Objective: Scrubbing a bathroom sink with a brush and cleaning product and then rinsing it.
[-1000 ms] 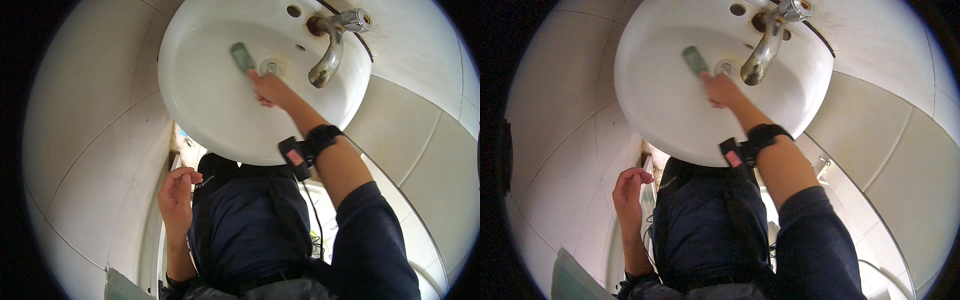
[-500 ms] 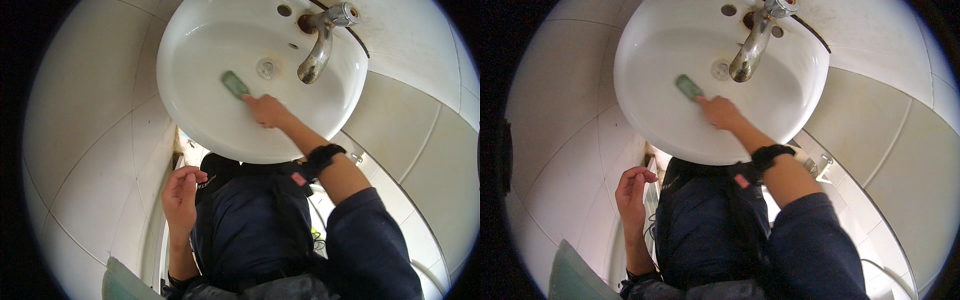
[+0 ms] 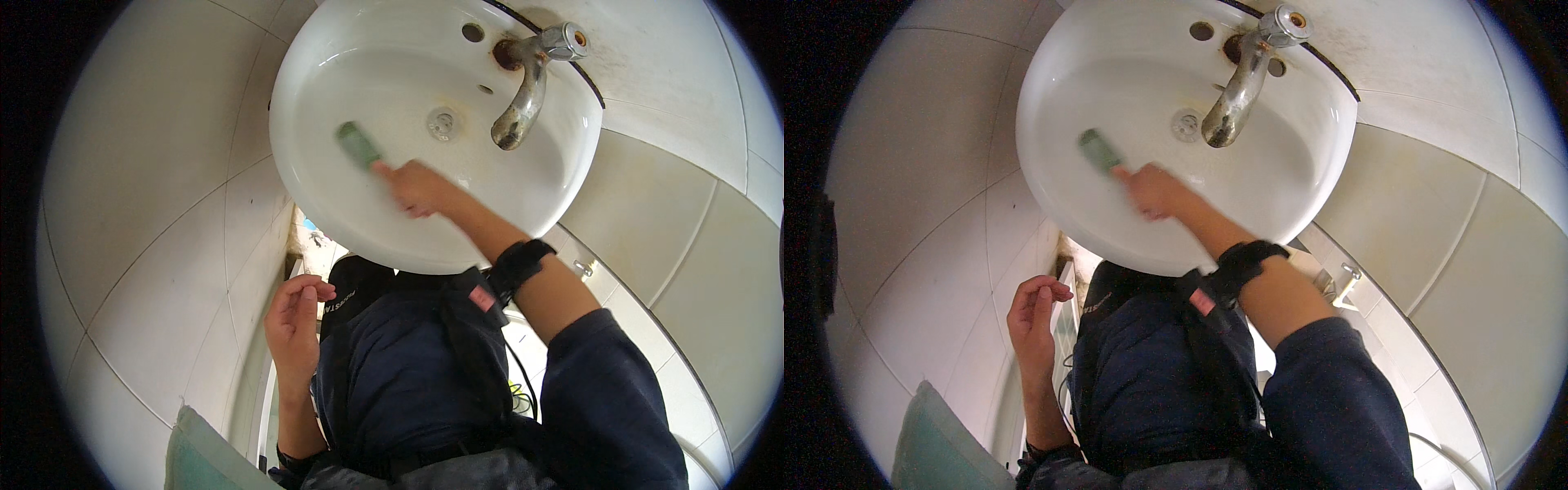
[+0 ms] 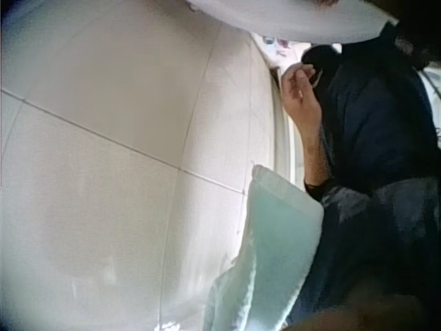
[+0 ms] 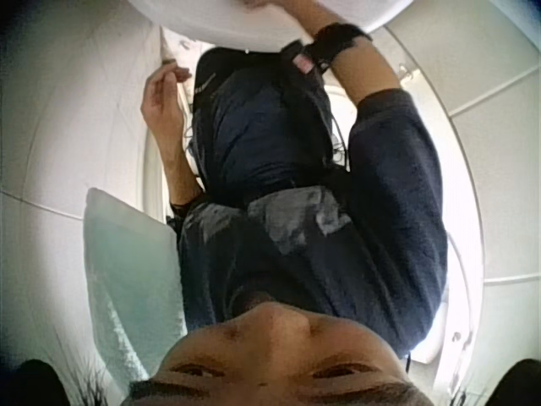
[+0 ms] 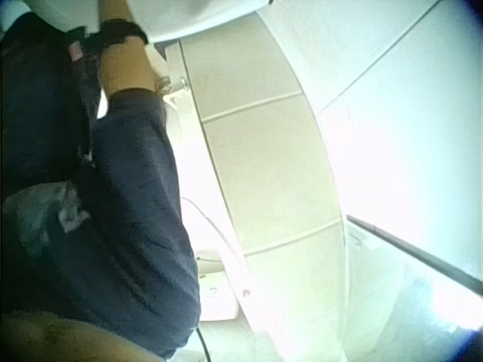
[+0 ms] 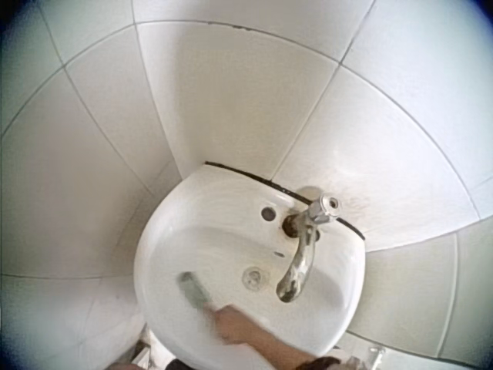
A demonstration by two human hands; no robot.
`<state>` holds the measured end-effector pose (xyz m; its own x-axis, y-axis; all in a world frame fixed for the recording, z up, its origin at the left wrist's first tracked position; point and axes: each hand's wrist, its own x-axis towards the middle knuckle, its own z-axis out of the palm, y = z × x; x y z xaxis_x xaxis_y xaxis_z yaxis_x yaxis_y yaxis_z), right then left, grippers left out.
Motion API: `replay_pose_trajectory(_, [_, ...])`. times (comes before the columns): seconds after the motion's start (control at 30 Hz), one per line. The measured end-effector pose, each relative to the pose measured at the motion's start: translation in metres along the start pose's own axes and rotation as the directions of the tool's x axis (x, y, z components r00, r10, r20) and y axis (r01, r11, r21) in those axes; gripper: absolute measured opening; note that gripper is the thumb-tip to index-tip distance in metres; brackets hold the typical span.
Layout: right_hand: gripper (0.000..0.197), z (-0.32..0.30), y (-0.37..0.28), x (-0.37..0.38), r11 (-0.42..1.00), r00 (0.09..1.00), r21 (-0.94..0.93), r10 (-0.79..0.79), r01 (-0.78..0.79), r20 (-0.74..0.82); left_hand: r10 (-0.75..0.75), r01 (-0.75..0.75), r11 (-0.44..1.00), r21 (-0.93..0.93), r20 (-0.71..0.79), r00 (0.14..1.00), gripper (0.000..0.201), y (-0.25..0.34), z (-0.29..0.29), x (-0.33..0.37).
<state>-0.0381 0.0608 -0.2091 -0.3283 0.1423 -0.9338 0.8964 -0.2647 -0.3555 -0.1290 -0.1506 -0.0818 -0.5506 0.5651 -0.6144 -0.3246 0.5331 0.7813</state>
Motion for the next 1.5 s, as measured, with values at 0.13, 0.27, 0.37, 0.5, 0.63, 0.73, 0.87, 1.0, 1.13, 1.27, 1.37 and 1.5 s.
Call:
replay_pose_trajectory(0.13, [0.059,-0.034,0.051,0.064,0.873,0.943,-0.468,-0.257,0.133,-0.21,0.015,-0.016,1.0,0.018,0.045,0.999,0.016,0.007,0.01,0.001])
replay_pose_trajectory(0.27, [0.027,-0.106,0.09,0.067,0.521,0.612,-0.845,-0.709,0.119,-0.35,0.025,-0.026,0.999,0.041,0.026,0.999,0.016,0.006,0.008,-0.001])
replay_pose_trajectory(0.37, [0.021,-0.113,0.072,0.039,0.435,0.5,-0.9,-0.785,0.028,-0.365,0.022,-0.022,1.0,-0.002,0.021,1.0,0.016,0.004,0.002,-0.001])
replay_pose_trajectory(0.5, [0.023,-0.103,0.071,0.051,0.696,0.502,-0.717,-0.636,0.046,-0.586,0.028,-0.028,1.0,0.01,0.012,1.0,0.017,0.004,0.005,-0.001])
replay_pose_trajectory(0.63, [0.029,-0.072,-0.026,0.001,0.668,0.679,-0.738,-0.496,-0.101,-0.542,0.038,-0.038,0.999,0.022,-0.009,0.999,0.016,0.011,-0.004,-0.011])
replay_pose_trajectory(0.73, [0.031,-0.105,0.074,0.039,0.661,0.533,-0.749,-0.621,-0.037,-0.574,0.053,-0.053,0.999,0.006,0.012,0.999,0.016,0.015,-0.002,-0.01])
replay_pose_trajectory(0.87, [0.03,-0.088,0.06,0.003,0.867,0.602,-0.493,-0.355,-0.076,-0.715,0.028,-0.028,1.0,0.01,-0.042,0.999,0.016,0.003,-0.009,-0.011])
replay_pose_trajectory(1.0, [0.028,-0.086,0.014,0.039,0.8,0.512,-0.599,-0.498,-0.042,-0.701,0.011,-0.011,0.999,0.038,0.005,1.0,0.016,0.01,-0.011,-0.008])
replay_pose_trajectory(1.13, [0.038,-0.077,0.058,0.017,0.947,0.51,-0.32,-0.289,0.027,-0.81,0.041,-0.041,0.999,0.015,-0.015,0.999,0.016,0.009,-0.007,-0.016])
replay_pose_trajectory(1.27, [0.039,-0.086,0.077,0.019,0.956,0.551,-0.282,-0.193,-0.08,-0.812,0.016,-0.015,1.0,0.024,-0.017,1.0,0.016,0.01,-0.009,-0.012])
replay_pose_trajectory(1.37, [0.039,-0.077,0.066,0.066,0.87,0.315,-0.486,-0.485,0.082,-0.816,0.009,-0.009,0.999,0.042,0.001,1.0,0.017,0.005,-0.008,-0.014])
replay_pose_trajectory(1.5, [0.034,-0.065,0.061,0.058,0.919,0.329,-0.173,-0.296,0.354,-0.897,0.059,-0.059,0.998,0.026,0.003,0.998,0.017,0.003,-0.006,-0.024])
